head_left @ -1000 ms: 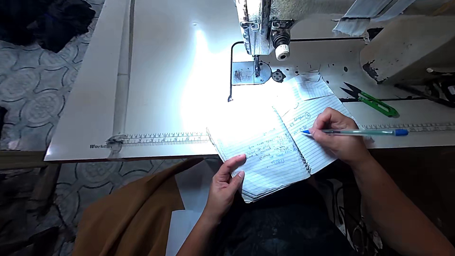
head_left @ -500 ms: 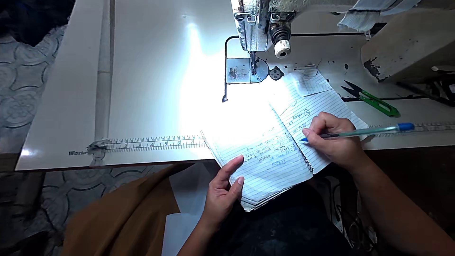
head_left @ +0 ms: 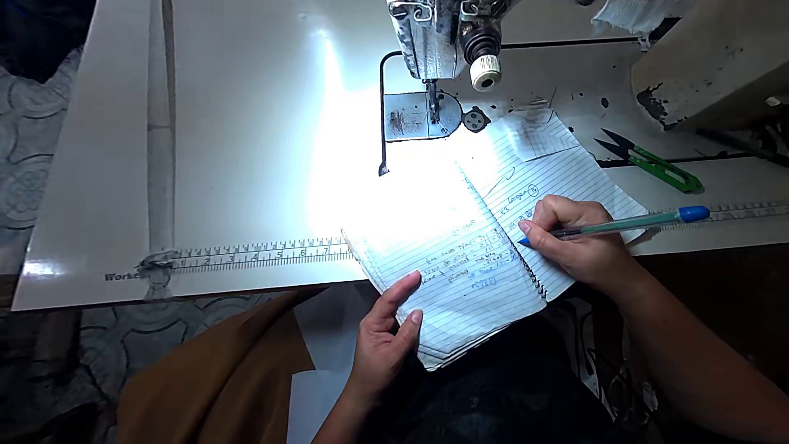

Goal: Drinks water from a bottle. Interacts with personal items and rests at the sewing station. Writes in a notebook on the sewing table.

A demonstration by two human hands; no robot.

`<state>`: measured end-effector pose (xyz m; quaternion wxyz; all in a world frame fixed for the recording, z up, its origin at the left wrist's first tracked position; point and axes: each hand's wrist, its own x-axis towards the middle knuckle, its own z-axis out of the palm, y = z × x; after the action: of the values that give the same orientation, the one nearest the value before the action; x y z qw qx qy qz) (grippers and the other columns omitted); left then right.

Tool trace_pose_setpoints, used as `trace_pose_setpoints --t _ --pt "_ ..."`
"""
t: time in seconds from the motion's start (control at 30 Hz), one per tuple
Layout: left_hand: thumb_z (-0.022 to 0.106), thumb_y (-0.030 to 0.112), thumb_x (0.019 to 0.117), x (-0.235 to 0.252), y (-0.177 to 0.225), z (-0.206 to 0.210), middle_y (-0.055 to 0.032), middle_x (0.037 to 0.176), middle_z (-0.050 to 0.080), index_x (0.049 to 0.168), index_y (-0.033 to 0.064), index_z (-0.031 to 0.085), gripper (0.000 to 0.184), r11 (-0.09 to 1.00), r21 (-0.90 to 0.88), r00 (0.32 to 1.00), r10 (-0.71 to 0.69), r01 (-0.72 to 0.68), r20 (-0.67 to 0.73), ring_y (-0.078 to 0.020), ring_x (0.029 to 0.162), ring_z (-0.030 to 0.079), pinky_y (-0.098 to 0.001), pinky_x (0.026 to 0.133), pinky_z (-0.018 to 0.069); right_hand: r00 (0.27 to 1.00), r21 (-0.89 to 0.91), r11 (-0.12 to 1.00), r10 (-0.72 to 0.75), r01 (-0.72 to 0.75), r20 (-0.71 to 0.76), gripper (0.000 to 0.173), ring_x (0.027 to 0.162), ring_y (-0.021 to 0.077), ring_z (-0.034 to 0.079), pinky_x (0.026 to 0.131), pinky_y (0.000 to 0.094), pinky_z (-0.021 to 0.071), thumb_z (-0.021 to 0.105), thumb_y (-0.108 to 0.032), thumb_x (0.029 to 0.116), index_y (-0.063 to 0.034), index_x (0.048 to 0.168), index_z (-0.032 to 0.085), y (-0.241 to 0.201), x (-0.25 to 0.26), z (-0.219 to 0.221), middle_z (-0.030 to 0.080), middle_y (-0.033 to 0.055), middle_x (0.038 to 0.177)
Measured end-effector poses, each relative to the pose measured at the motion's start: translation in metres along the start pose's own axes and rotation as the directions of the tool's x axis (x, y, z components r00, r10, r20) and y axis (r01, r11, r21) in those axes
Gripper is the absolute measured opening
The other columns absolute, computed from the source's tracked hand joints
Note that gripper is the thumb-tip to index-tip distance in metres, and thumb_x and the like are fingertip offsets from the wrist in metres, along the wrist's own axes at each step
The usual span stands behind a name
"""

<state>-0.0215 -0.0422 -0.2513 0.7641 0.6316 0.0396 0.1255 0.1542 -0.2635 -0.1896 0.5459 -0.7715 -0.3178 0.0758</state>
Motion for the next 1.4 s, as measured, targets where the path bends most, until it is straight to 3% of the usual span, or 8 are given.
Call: trace_pose_setpoints --t 1.3,1.4 --pt "0.063 0.014 0.099 -0.0007 0.0018 0.0015 0.0129 0.135 0.067 0.135 0.0211 0.066 0.037 1.0 0.005 1.0 -0.018 0.018 -0.01 -0.0026 0.124 0.062 -0.0219 0.106 0.0504 1.0 -0.051 0.998 -0.028 0.028 -0.009 0.025 0.056 -0.0075 0.041 0.052 0.0066 0.0331 0.059 -0.004 0.088 -0.0119 0.067 0.048 0.0018 -0.0003 -0.0013 0.044 -0.0079 0.063" --pt "0.063 0.013 0.099 -0.0007 0.0015 0.001 0.0125 0.135 0.067 0.135 0.0209 0.066 0.037 1.0 0.0 1.0 -0.017 0.017 -0.011 -0.0029 0.124 0.062 -0.0222 0.106 0.0504 1.0 0.013 1.0 -0.013 0.014 -0.007 0.025 0.056 -0.0079 0.042 0.052 0.0057 0.0344 0.059 -0.002 0.0879 -0.0125 0.069 0.047 0.0016 0.0003 -0.0023 0.044 -0.0084 0.064"
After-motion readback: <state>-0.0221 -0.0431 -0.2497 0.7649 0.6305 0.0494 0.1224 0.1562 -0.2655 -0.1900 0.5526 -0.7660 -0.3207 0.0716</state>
